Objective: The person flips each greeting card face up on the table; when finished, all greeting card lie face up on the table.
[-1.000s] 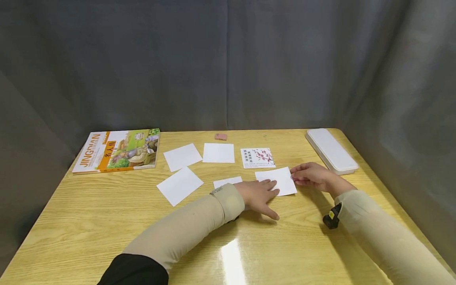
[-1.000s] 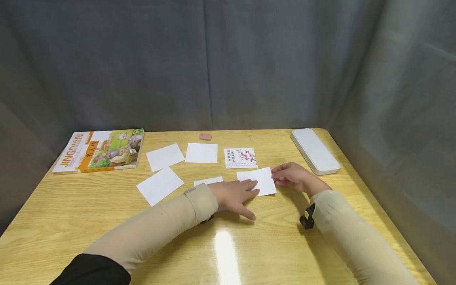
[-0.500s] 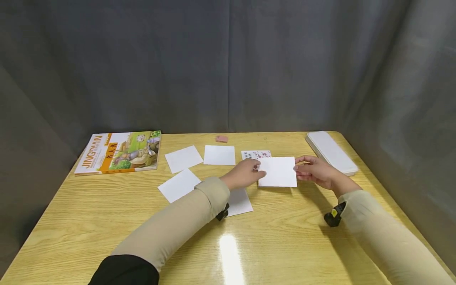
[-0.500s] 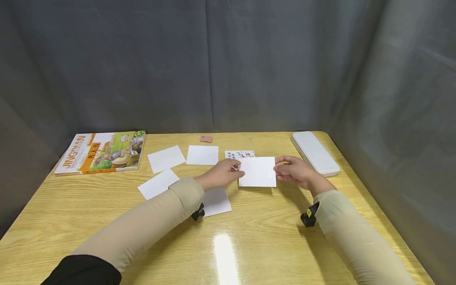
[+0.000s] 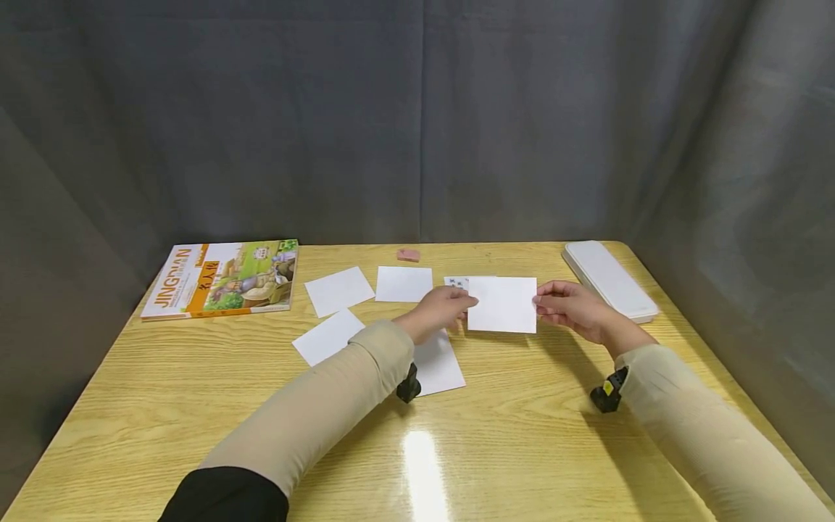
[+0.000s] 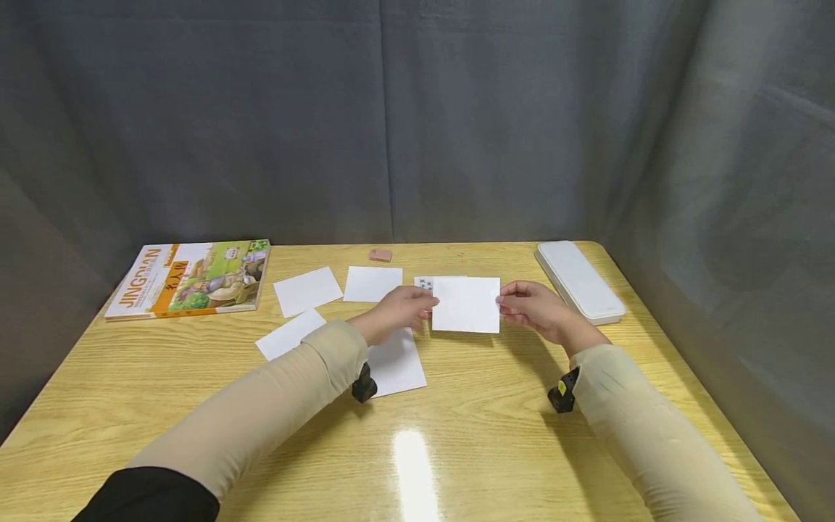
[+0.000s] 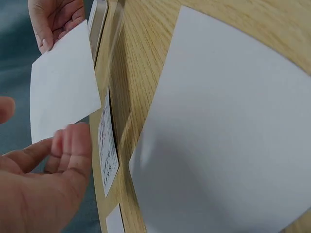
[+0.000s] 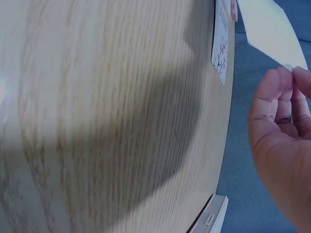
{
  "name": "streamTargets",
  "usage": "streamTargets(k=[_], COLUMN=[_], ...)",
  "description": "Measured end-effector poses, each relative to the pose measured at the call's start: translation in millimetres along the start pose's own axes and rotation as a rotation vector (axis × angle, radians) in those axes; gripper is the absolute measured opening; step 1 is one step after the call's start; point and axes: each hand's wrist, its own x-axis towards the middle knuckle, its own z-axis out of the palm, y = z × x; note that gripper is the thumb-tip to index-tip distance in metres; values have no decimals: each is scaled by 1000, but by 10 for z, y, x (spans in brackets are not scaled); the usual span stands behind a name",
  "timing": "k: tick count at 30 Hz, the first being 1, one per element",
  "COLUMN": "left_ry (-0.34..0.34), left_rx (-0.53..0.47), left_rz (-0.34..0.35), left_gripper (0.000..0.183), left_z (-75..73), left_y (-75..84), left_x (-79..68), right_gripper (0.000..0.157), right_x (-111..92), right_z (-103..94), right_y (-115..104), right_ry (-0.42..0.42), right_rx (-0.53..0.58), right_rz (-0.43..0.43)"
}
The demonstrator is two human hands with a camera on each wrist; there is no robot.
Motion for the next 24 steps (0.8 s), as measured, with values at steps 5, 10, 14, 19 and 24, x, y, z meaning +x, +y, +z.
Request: streamTargets(k=[5,10,14,19,24], left_ry=[32,73,114,137,167], left_rx=[-23,-96,-133,-162,-129], left_rz=[9,19,45,74,84], left_gripper=[44,36,34,35,32], left_z=[-32,-64,-76,-73,-65], left_y=[3,-6,-1,-21,-65], left_x=[13,52,71,84,83], right_gripper=[5,6,9,15,13], right_x=[30,50,63,78,74], right_z=[16,25,33,53,80], right_y=[-2,-16,-15,-18,-3], right_ry=[-8,-31,-34,-26,-12], right_rx=[-34,21,58,36,23], right_rz=[5,-2,-11,-18,-5])
